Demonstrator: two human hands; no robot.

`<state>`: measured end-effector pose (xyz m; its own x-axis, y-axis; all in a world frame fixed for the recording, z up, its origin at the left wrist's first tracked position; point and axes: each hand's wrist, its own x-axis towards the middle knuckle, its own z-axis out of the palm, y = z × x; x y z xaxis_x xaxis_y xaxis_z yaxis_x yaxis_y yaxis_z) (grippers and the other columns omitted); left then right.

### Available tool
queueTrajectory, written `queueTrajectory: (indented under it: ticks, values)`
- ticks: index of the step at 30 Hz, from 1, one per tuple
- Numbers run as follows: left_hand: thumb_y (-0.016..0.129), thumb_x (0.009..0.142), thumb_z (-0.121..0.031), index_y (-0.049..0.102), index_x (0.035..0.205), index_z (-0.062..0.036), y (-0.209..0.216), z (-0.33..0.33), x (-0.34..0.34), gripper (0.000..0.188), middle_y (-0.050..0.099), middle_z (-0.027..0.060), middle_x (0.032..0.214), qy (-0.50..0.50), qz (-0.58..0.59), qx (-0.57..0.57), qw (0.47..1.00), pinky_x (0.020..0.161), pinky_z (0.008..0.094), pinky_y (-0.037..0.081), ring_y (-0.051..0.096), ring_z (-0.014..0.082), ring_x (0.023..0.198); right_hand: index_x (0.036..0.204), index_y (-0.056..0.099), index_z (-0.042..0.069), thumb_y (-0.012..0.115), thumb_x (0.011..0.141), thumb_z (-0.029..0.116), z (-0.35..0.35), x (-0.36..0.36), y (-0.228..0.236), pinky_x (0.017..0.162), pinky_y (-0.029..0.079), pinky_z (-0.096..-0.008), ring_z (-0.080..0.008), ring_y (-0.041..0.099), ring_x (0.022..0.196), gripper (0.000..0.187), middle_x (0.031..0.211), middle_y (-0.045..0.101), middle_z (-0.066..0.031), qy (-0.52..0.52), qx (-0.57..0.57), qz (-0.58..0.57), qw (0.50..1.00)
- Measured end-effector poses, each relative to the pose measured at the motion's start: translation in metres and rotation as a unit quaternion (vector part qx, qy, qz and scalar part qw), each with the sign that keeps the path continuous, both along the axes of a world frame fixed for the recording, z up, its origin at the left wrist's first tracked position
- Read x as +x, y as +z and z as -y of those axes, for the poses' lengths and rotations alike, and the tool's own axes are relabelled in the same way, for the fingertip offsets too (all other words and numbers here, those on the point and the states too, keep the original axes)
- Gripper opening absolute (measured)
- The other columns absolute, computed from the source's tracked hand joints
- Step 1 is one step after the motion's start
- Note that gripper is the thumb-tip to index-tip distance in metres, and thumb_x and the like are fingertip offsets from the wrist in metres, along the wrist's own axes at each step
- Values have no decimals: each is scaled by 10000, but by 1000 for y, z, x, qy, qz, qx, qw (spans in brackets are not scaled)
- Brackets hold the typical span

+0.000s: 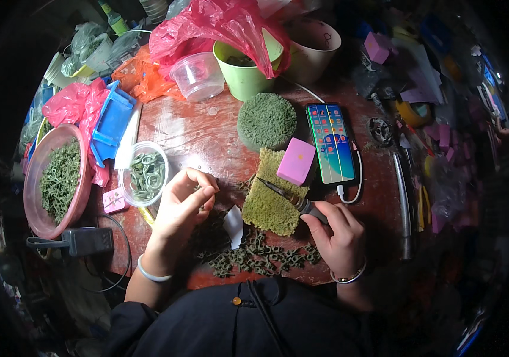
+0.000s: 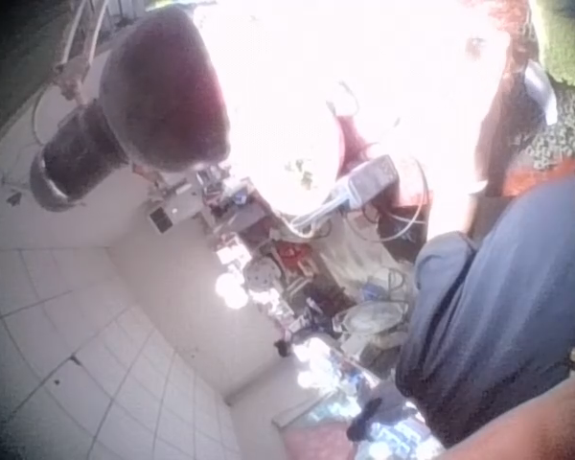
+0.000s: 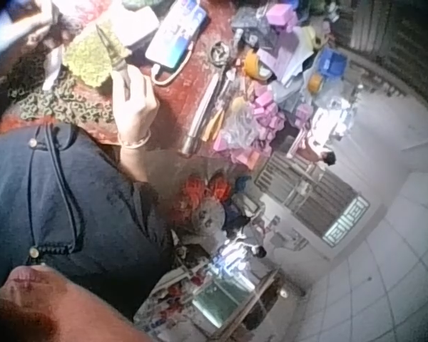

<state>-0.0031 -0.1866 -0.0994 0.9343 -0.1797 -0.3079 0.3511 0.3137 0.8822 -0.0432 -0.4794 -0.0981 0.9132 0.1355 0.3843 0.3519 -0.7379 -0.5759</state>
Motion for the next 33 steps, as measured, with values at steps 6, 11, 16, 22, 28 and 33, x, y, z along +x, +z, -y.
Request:
queueTrajectory:
  ticks: [6,11,16,22,28,33]
  values:
    - [789,852,-43,635,951,-44,-13,4,0,182,596,20,793,27,260,379,888,568,253,456,541,98,631,1059,690,2,822,844,102,-4,4,-6,567,510,-367,-292,661,661,272,815,665,-126,5,27,36,999]
    - [823,802,-112,627,983,-47,1,2,-6,275,554,83,810,-13,281,531,799,562,339,488,574,217,592,1059,692,-1,825,842,103,-1,5,-8,552,501,-356,-275,647,634,275,801,656,-118,3,22,45,999]
    - [842,770,-125,631,955,-48,-2,-1,-7,291,574,95,822,-16,289,587,756,585,370,509,604,255,637,1050,690,-5,825,838,97,-5,5,-7,559,508,-355,-279,656,645,272,801,659,-121,8,21,43,999]
    - [811,797,-139,632,974,-48,-6,-1,-10,268,591,123,874,-31,305,591,746,627,412,529,640,317,720,1044,688,-9,826,835,98,-6,4,-8,573,517,-365,-297,668,669,273,813,670,-129,8,12,29,999]
    - [794,832,-52,655,930,-43,2,-2,-5,171,601,9,834,-7,274,376,885,616,238,438,543,92,703,1044,688,-7,824,839,104,-4,5,-9,572,519,-366,-298,672,671,270,816,671,-130,10,22,44,999]
    - [717,930,-100,641,986,-64,10,-2,-4,101,670,6,951,-39,29,40,998,628,212,430,540,57,751,1040,691,1,828,832,105,4,-1,12,562,522,-362,-284,669,653,270,806,669,-123,11,-5,9,1000]
